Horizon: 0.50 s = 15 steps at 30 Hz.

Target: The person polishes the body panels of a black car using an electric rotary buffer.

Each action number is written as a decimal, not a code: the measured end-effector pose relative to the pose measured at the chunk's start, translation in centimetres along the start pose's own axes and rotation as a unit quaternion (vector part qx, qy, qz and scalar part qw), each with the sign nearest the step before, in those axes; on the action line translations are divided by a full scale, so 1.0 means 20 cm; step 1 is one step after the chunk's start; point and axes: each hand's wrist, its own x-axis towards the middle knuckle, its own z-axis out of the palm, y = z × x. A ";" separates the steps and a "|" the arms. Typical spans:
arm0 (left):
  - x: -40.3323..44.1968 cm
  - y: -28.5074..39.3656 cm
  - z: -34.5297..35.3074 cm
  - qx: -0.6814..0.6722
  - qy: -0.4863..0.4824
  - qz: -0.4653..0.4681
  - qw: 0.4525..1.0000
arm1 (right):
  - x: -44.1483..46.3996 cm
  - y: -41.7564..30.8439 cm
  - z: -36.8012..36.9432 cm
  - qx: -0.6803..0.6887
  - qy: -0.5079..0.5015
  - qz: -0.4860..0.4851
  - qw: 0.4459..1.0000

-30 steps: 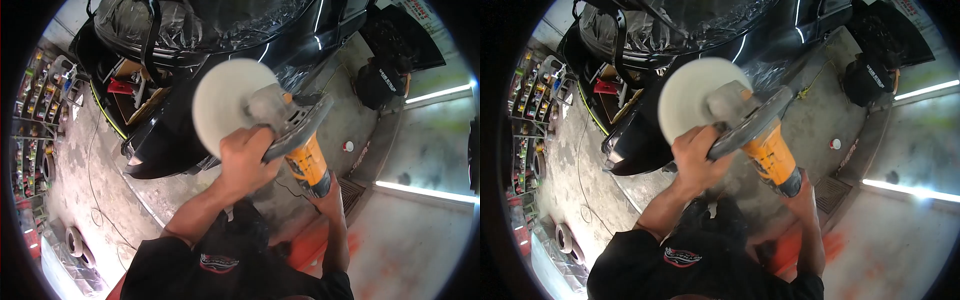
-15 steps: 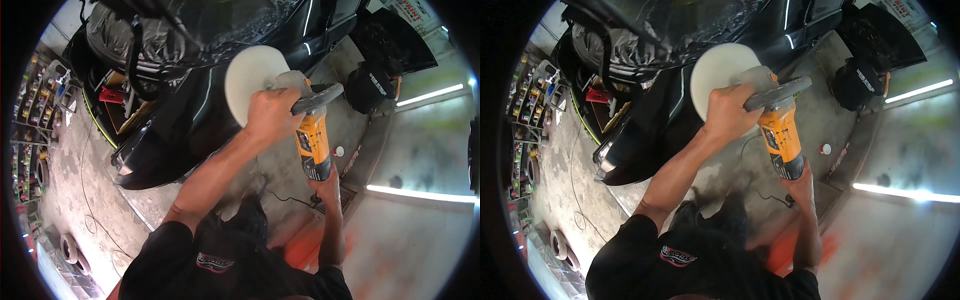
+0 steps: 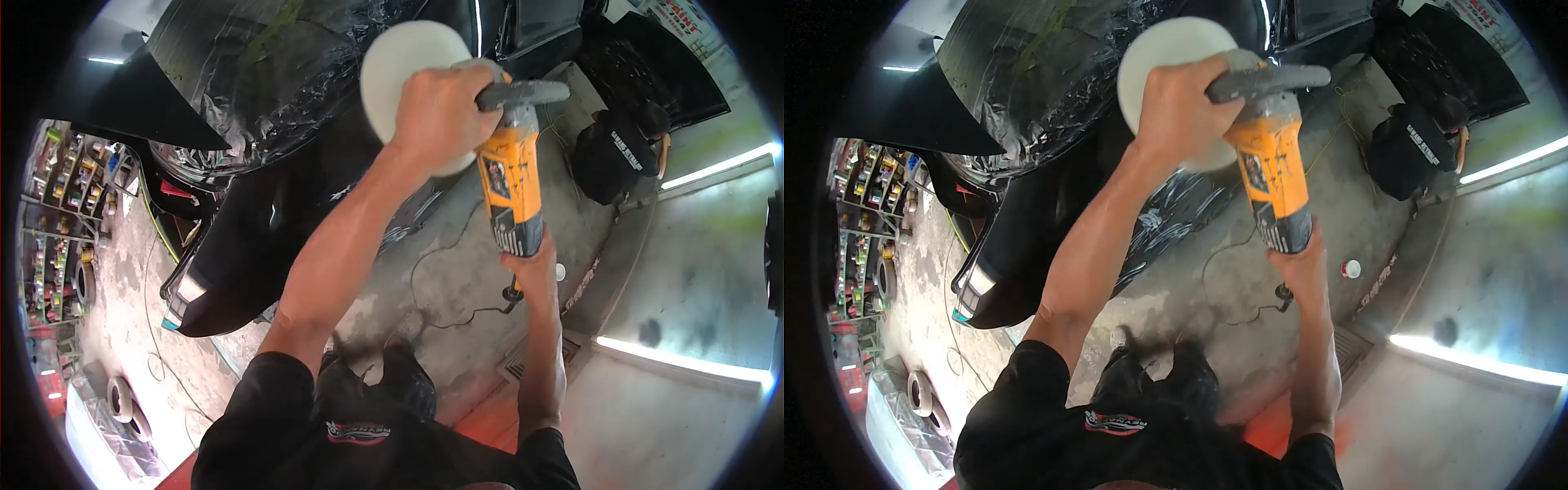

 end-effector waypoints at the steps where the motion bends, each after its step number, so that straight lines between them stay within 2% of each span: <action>1: 0.05 -0.01 0.02 -0.003 0.006 0.006 1.000 | 0.05 -0.04 -0.01 -0.003 0.002 0.008 1.000; 3: 0.12 -0.01 0.04 0.000 0.008 0.006 1.000 | 0.12 -0.03 -0.01 0.024 -0.001 0.005 1.000; 6: 0.07 0.03 -0.01 0.026 0.004 0.013 1.000 | 0.11 -0.01 -0.01 -0.004 -0.009 -0.011 1.000; 9: -0.20 0.09 -0.10 0.067 -0.035 -0.028 0.997 | -0.02 0.19 0.01 -0.007 -0.027 -0.073 0.997; 11: -0.41 0.19 -0.21 0.072 -0.059 -0.070 0.993 | -0.14 0.17 0.01 -0.002 -0.116 0.033 0.993; 13: -0.59 0.30 -0.32 0.084 -0.086 -0.102 0.987 | -0.28 0.21 0.03 -0.010 -0.176 0.082 0.981; 15: -0.68 0.36 -0.37 0.086 -0.109 -0.113 0.984 | -0.39 0.29 0.06 -0.034 -0.206 0.068 0.976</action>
